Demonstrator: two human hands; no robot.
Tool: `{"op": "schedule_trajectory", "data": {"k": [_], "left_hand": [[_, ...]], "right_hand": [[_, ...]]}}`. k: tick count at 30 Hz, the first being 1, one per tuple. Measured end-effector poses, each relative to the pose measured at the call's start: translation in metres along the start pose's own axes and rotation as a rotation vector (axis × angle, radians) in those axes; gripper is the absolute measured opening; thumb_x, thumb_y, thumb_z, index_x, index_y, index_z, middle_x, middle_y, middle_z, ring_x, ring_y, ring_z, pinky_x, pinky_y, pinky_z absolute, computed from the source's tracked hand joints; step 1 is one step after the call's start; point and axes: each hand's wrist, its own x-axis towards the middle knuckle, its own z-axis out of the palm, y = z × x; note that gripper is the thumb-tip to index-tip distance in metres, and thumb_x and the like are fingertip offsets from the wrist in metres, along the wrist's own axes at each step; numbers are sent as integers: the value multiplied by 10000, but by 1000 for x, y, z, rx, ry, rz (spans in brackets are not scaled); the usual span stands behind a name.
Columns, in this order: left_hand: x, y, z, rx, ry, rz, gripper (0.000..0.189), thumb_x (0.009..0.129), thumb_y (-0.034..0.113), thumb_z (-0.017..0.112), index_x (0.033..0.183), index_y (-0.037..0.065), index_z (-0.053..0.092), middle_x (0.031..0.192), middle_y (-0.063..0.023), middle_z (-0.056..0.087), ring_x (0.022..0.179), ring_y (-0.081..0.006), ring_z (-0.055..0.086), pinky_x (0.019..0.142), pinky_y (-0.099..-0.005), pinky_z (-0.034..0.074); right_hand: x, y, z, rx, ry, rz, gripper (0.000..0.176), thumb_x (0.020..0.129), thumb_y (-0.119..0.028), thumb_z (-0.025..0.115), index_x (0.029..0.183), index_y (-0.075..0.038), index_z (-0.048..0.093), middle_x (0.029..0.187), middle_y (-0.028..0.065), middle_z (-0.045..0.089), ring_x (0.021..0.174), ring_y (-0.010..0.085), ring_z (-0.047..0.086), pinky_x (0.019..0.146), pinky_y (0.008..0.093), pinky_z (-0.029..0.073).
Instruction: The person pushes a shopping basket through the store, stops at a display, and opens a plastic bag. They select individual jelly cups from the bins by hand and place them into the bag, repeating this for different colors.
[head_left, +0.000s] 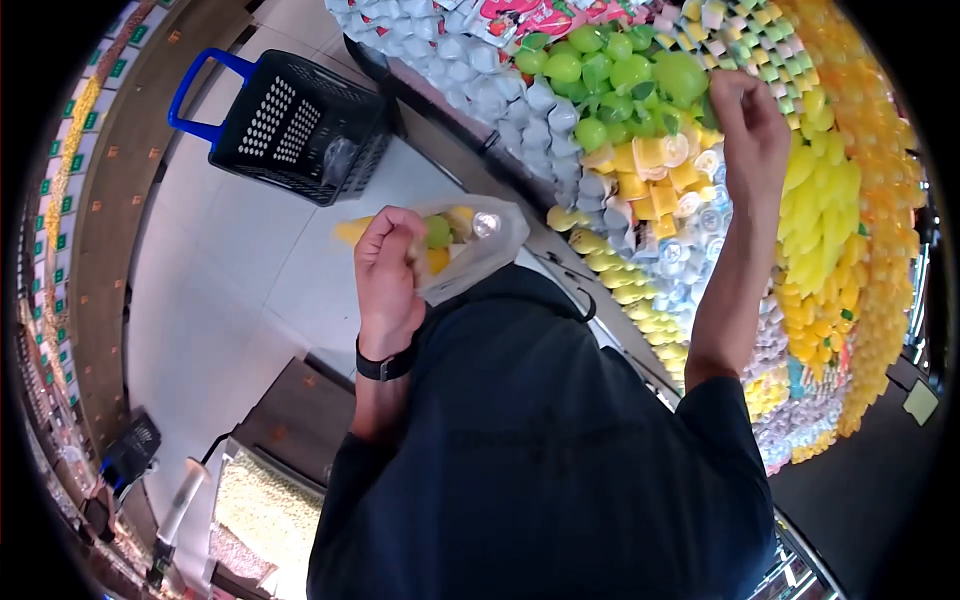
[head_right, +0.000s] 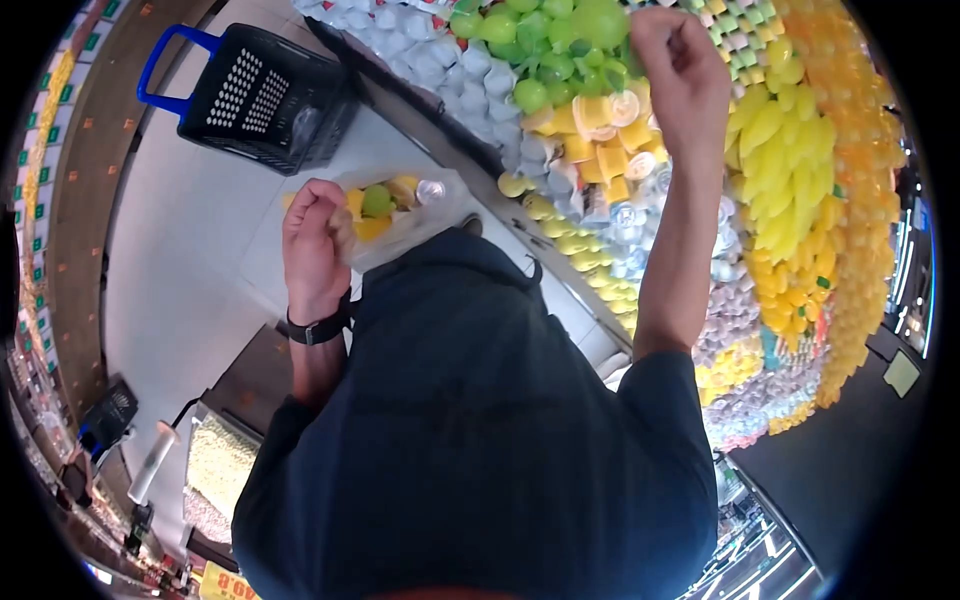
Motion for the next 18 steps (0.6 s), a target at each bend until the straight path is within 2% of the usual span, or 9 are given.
{"op": "schedule_trajectory", "data": {"k": [2,4,5,6,7,11,13,17,18], "left_hand": [[1,3,-1,-74,-51,-38,188,948,40,465,846,78,619,657,90,460,516,18,308,459,-191,196],[3,5,-7,-88,-148,-62,151,967,35,458,894,59,588,749,22,537,608,-49,471,549,-177,366],[3,6,-4,-68,-153,-68,151,967,35,458,894,59,588,749,22,537,608,-49,471,549,-177,366],[2,6,1,-52,-118,-44,154,966,31,456,892,58,589,776,8,560,639,-58,498,582,-182,393],[2,6,5,-35,-85,-18,158,965,27,455,891,56,591,804,-6,584,671,-66,526,615,-187,421],[2,8,12,-17,-98,-47,157,967,29,458,884,55,589,812,-7,598,683,-59,539,620,-186,433],[2,7,13,34,-110,13,162,972,36,461,881,55,594,802,0,585,663,-52,517,591,-182,405],[0,11,17,89,-148,27,176,976,36,456,874,53,598,795,16,571,661,-37,475,575,-182,357],[-4,10,23,214,-178,89,181,972,30,452,876,49,604,793,23,566,670,-30,454,584,-182,338]], "right_hand": [[-47,-11,17,128,-195,119,112,973,-109,621,1051,-42,664,827,-52,592,687,17,487,608,185,396],[-89,5,49,132,-431,149,107,950,-123,643,1046,-82,666,855,-4,642,695,49,572,604,211,450],[-100,-3,68,67,-567,137,106,937,-92,663,1033,-48,653,901,-17,624,725,48,558,619,217,447],[-119,11,90,77,-621,229,107,925,-103,674,1010,-42,650,855,1,618,671,51,538,598,229,441],[-134,19,111,70,-618,145,111,920,-104,670,998,-31,642,803,21,606,630,59,519,580,243,435],[-158,21,161,361,-648,329,136,930,-112,649,1036,-27,639,784,13,602,677,56,550,608,247,453],[-166,25,180,601,-718,492,167,960,-106,608,1104,-21,623,812,2,612,739,56,578,645,245,477],[-171,33,196,678,-677,495,152,981,-112,584,1102,-21,604,838,-1,620,766,60,591,664,250,496],[-171,35,203,703,-646,506,158,958,-110,609,1077,-6,599,812,36,642,737,93,625,664,266,512]]}}
